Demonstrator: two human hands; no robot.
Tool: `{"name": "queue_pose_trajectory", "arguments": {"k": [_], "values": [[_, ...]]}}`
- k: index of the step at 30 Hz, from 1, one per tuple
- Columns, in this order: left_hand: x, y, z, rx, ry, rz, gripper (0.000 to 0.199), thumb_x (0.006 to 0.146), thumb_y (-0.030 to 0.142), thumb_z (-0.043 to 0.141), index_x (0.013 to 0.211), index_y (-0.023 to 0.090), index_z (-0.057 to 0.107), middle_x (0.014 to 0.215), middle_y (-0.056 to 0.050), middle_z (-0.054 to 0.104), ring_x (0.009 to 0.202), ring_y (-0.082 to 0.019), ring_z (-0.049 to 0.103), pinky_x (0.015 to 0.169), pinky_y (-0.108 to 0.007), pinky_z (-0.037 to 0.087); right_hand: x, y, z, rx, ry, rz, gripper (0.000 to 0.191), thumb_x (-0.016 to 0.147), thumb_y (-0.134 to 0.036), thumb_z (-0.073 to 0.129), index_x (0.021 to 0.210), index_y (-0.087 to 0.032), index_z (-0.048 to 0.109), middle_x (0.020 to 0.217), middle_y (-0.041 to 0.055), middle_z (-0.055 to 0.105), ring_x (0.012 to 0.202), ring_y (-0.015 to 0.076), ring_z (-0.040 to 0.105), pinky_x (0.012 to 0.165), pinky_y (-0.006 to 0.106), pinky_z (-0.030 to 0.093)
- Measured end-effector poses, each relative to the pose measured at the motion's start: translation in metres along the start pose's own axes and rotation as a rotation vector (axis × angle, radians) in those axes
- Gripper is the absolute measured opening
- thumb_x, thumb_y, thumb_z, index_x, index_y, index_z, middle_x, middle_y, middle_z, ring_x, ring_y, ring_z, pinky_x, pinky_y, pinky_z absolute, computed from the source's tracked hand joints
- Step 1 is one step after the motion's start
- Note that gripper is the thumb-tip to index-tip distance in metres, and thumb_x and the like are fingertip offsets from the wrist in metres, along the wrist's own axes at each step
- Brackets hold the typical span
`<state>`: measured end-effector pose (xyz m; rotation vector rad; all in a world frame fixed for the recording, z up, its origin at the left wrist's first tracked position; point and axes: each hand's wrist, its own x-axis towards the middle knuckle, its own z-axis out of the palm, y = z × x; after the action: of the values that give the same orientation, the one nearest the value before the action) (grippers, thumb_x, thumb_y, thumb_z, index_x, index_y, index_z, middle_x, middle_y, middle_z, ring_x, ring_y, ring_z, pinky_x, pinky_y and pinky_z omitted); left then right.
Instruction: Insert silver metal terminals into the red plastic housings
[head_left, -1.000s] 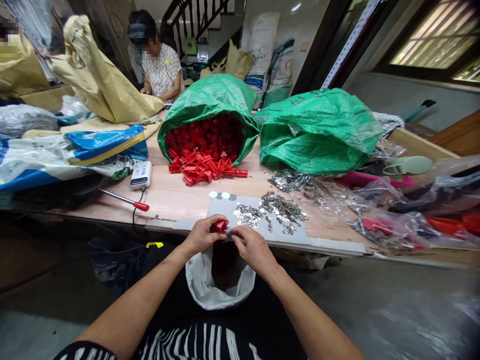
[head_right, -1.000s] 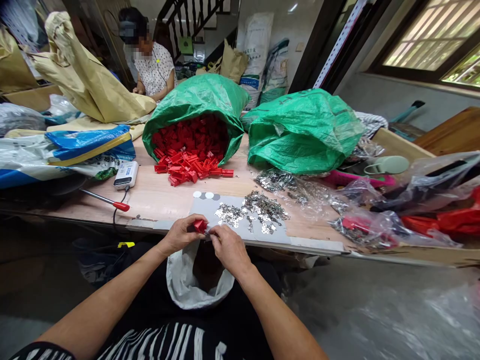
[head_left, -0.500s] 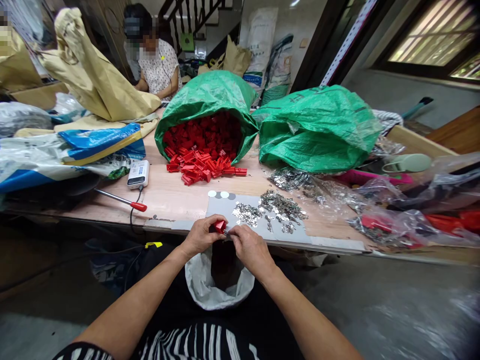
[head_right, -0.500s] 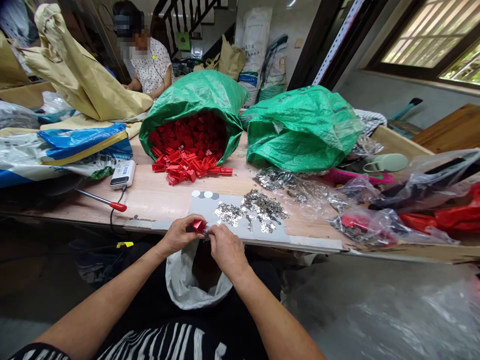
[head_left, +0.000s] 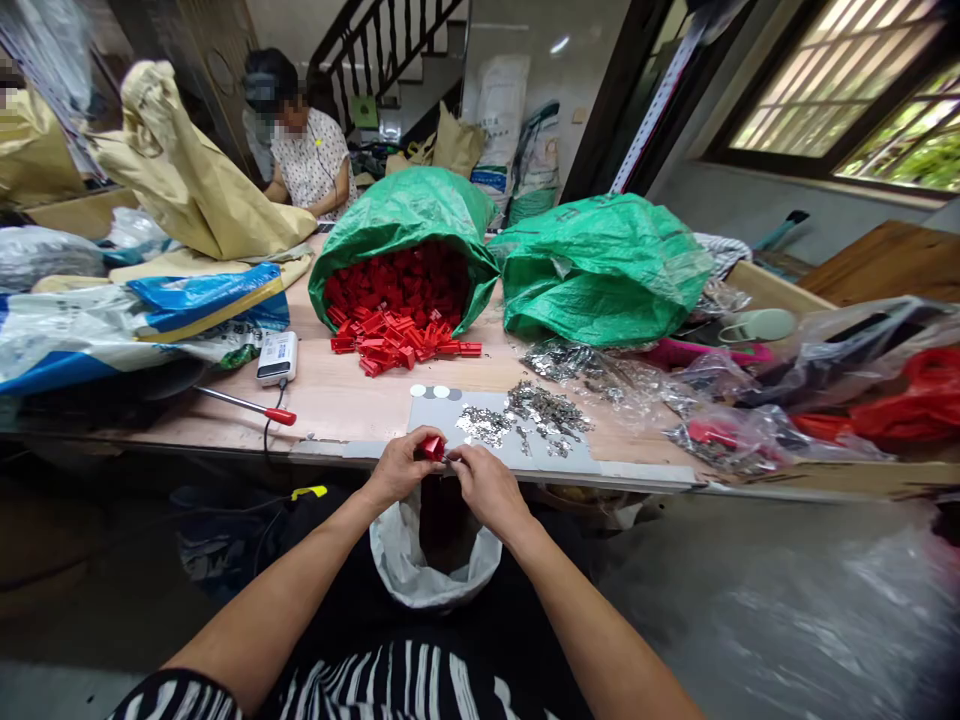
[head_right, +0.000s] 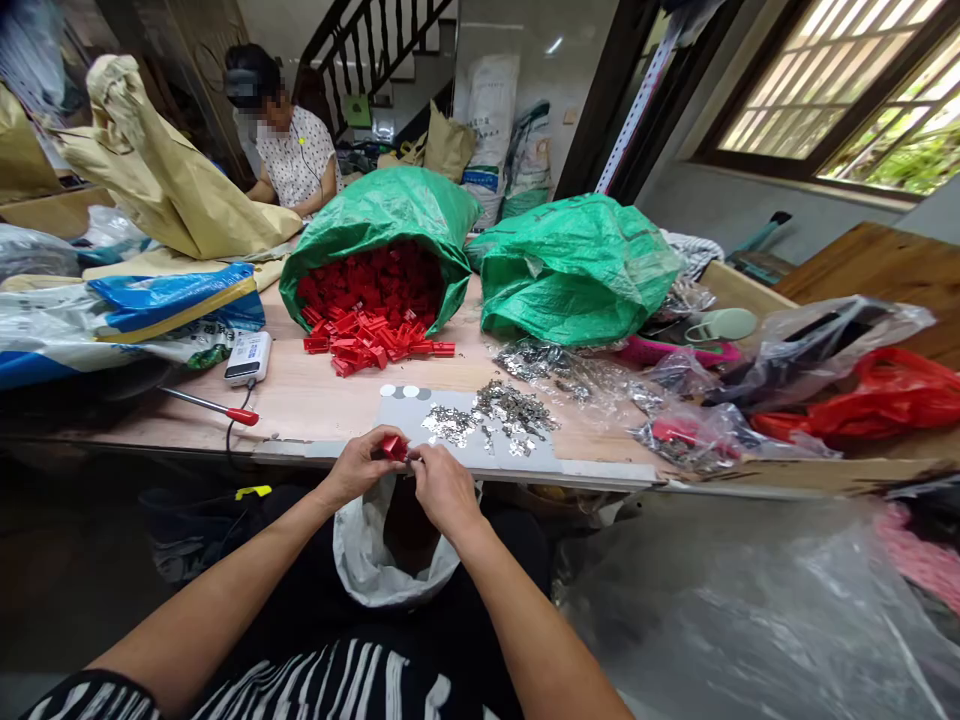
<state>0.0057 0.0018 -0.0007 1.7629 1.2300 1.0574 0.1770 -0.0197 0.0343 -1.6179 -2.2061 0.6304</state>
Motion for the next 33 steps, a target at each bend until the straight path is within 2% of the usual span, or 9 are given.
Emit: {"name": "queue_pose_trajectory", "arguments": {"k": [3, 7, 11, 15, 19, 24, 27, 30, 33], "values": [[-0.007, 0.002, 0.002, -0.01, 0.028, 0.006, 0.031, 0.068, 0.021, 0.071, 0.097, 0.021, 0.06, 0.091, 0.0, 0.065, 0.082, -0.015, 0.059, 0.08, -0.027, 0.044, -0.009, 0.01, 0.0, 0.131, 0.051, -0.055, 0.022, 0.093, -0.025, 0.04, 0.106, -0.024, 0.058, 0.1, 0.0053, 0.06, 0.095, 0.0179, 0.058, 0.082, 0.03, 0.043], [-0.018, 0.015, 0.008, -0.109, 0.101, -0.03, 0.032, 0.066, 0.021, 0.074, 0.094, 0.022, 0.059, 0.092, 0.0, 0.064, 0.086, -0.016, 0.059, 0.083, -0.029, 0.044, -0.023, 0.023, -0.002, 0.313, 0.097, -0.086, 0.019, 0.093, -0.026, 0.038, 0.101, -0.022, 0.054, 0.097, 0.0047, 0.061, 0.091, 0.0174, 0.057, 0.081, 0.031, 0.044], [-0.027, 0.037, 0.014, -0.595, 0.192, -0.218, 0.041, 0.066, 0.023, 0.075, 0.101, 0.024, 0.055, 0.088, 0.003, 0.063, 0.081, -0.014, 0.063, 0.081, -0.027, 0.045, -0.035, 0.025, -0.008, 0.494, 0.004, -0.094, 0.022, 0.093, -0.03, 0.037, 0.109, -0.02, 0.049, 0.075, -0.0007, 0.059, 0.07, 0.0143, 0.055, 0.069, 0.027, 0.044], [-0.036, 0.053, 0.015, -1.078, 0.123, -0.436, 0.027, 0.07, 0.028, 0.074, 0.085, 0.02, 0.054, 0.079, 0.001, 0.066, 0.079, -0.015, 0.068, 0.083, -0.029, 0.047, -0.04, 0.011, -0.015, 0.534, -0.078, -0.156, 0.038, 0.094, -0.032, 0.038, 0.131, -0.02, 0.039, 0.063, -0.0045, 0.056, 0.061, 0.0128, 0.053, 0.066, 0.025, 0.042], [-0.042, 0.056, 0.016, -1.337, 0.108, -0.601, 0.018, 0.075, 0.025, 0.071, 0.08, 0.016, 0.057, 0.077, -0.002, 0.068, 0.076, -0.015, 0.068, 0.078, -0.027, 0.051, -0.041, -0.002, -0.016, 0.47, -0.094, -0.204, 0.041, 0.094, -0.03, 0.041, 0.134, -0.023, 0.042, 0.062, -0.005, 0.058, 0.059, 0.0122, 0.055, 0.067, 0.024, 0.042], [-0.044, 0.062, 0.017, -1.463, 0.153, -0.772, 0.016, 0.083, 0.027, 0.063, 0.079, 0.012, 0.061, 0.076, -0.005, 0.068, 0.07, -0.013, 0.067, 0.078, -0.027, 0.053, -0.04, -0.008, -0.014, 0.436, -0.062, -0.223, 0.037, 0.093, -0.03, 0.043, 0.129, -0.023, 0.049, 0.066, -0.0027, 0.06, 0.061, 0.0134, 0.057, 0.066, 0.024, 0.044], [-0.045, 0.067, 0.018, -1.48, 0.17, -0.774, 0.018, 0.083, 0.029, 0.063, 0.078, 0.012, 0.062, 0.077, -0.005, 0.068, 0.072, -0.013, 0.066, 0.081, -0.028, 0.054, -0.041, -0.009, -0.015, 0.389, -0.04, -0.221, 0.035, 0.093, -0.031, 0.043, 0.127, -0.023, 0.052, 0.067, -0.0015, 0.062, 0.06, 0.0147, 0.057, 0.064, 0.024, 0.044], [-0.045, 0.07, 0.021, -1.485, 0.221, -0.751, 0.016, 0.083, 0.028, 0.063, 0.077, 0.013, 0.063, 0.078, -0.004, 0.068, 0.072, -0.012, 0.066, 0.082, -0.028, 0.054, -0.042, -0.008, -0.014, 0.326, 0.016, -0.208, 0.033, 0.093, -0.034, 0.042, 0.122, -0.025, 0.056, 0.076, 0.0013, 0.067, 0.066, 0.0163, 0.06, 0.066, 0.025, 0.044], [-0.045, 0.07, 0.026, -1.514, 0.272, -0.748, 0.013, 0.083, 0.024, 0.063, 0.076, 0.012, 0.062, 0.077, -0.005, 0.068, 0.072, -0.014, 0.067, 0.082, -0.03, 0.055, -0.041, -0.007, -0.009, 0.371, 0.055, -0.18, 0.034, 0.094, -0.038, 0.039, 0.116, -0.025, 0.061, 0.079, 0.0028, 0.067, 0.068, 0.0169, 0.06, 0.065, 0.025, 0.044]]}}
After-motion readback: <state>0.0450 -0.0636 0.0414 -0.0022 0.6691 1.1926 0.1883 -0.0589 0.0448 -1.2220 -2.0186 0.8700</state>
